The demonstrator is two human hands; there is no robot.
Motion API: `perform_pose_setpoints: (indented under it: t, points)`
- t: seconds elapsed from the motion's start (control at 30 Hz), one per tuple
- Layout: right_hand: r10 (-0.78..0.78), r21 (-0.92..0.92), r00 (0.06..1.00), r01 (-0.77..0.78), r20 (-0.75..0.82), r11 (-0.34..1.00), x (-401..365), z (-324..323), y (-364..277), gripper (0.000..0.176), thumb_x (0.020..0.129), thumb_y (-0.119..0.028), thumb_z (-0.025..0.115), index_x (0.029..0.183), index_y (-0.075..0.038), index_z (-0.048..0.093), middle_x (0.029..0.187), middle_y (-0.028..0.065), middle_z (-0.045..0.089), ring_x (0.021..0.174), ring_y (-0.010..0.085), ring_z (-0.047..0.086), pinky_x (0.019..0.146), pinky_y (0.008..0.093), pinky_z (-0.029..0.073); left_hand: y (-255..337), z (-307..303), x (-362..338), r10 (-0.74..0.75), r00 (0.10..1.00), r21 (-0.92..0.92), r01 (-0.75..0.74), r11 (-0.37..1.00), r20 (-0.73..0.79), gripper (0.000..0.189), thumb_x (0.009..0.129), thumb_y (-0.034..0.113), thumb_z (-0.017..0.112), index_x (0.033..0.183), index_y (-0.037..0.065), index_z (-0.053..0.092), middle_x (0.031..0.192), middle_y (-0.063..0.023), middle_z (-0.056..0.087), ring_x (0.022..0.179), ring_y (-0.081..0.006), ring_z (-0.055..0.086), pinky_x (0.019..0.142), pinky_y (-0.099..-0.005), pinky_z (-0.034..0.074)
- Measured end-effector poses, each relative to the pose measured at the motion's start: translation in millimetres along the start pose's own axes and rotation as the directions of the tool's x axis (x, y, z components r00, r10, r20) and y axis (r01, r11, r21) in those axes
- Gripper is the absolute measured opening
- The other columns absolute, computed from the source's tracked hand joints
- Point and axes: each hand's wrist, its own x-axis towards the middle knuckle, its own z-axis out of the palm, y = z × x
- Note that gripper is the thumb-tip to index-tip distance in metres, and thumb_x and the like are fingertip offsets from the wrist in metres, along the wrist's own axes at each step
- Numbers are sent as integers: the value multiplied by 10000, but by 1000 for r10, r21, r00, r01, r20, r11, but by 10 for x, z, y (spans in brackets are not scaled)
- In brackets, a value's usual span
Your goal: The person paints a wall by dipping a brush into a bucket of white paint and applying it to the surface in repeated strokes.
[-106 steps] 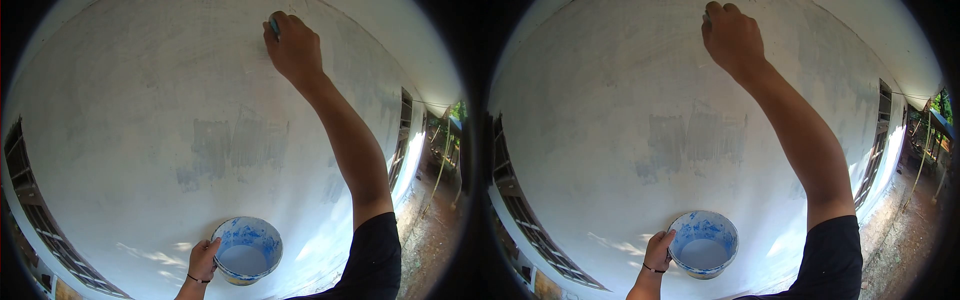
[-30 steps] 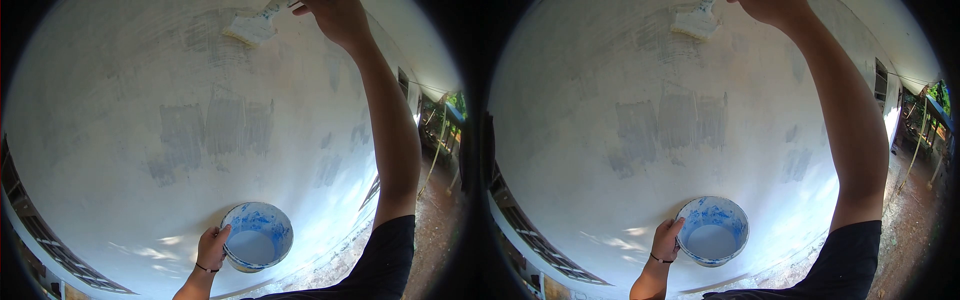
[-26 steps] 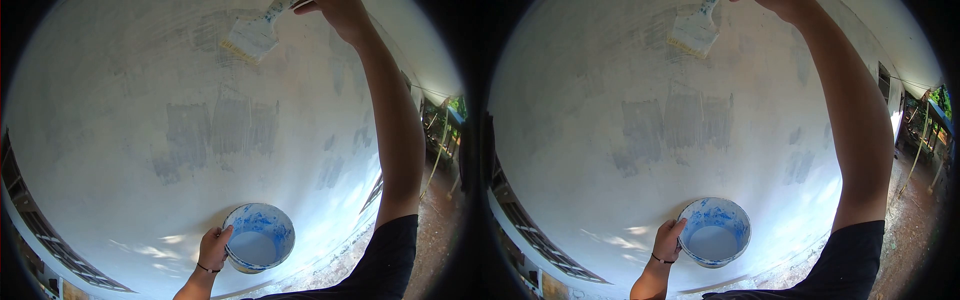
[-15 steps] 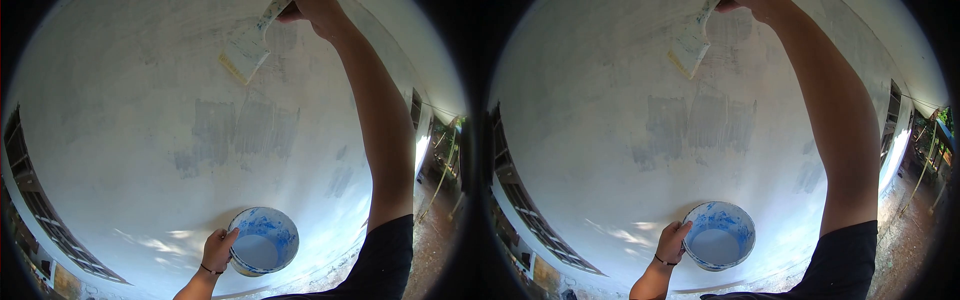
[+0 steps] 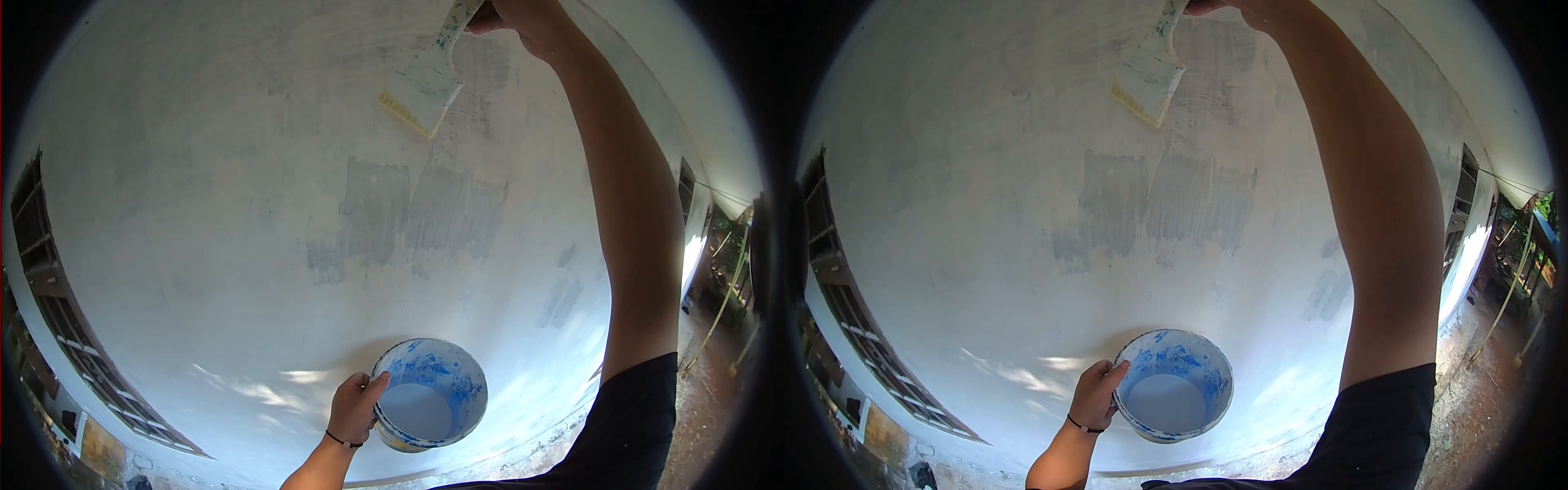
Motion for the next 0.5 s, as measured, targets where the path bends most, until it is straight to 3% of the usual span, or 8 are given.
perform_pose_setpoints:
  t: [0.2,0.27,0.37,0.5]
  points:
    - [-87,5,994,87,72,996,18,36,-17,227,853,-166,594,869,58,565,762,134,599,681,222,619,591,327,551,-16,-55,45,4,1000,-7,-4,1000,26,330,801,263,662,658,83,425,504,12,406,351,-61,323,316,-216,228]
    - [-124,-63,979,136,162,989,21,26,-20,213,849,-167,600,882,40,567,791,121,596,685,201,606,594,314,547,-22,-66,47,2,999,-9,-2,1000,32,330,800,265,663,658,83,428,506,12,407,351,-61,322,317,-216,226]
    - [-51,-154,993,66,103,986,126,68,18,203,844,-173,609,877,23,564,799,104,590,663,188,591,580,309,544,-6,-59,48,8,1000,-4,-8,1000,22,329,798,270,665,660,81,434,507,12,411,351,-60,322,318,-215,220]
    - [-100,-184,992,112,75,976,36,76,-23,215,837,-183,618,857,21,555,779,102,585,644,177,579,559,302,538,57,-43,-6,-14,1000,28,13,1000,22,292,808,258,650,681,82,455,529,13,450,357,-51,354,307,-200,227]
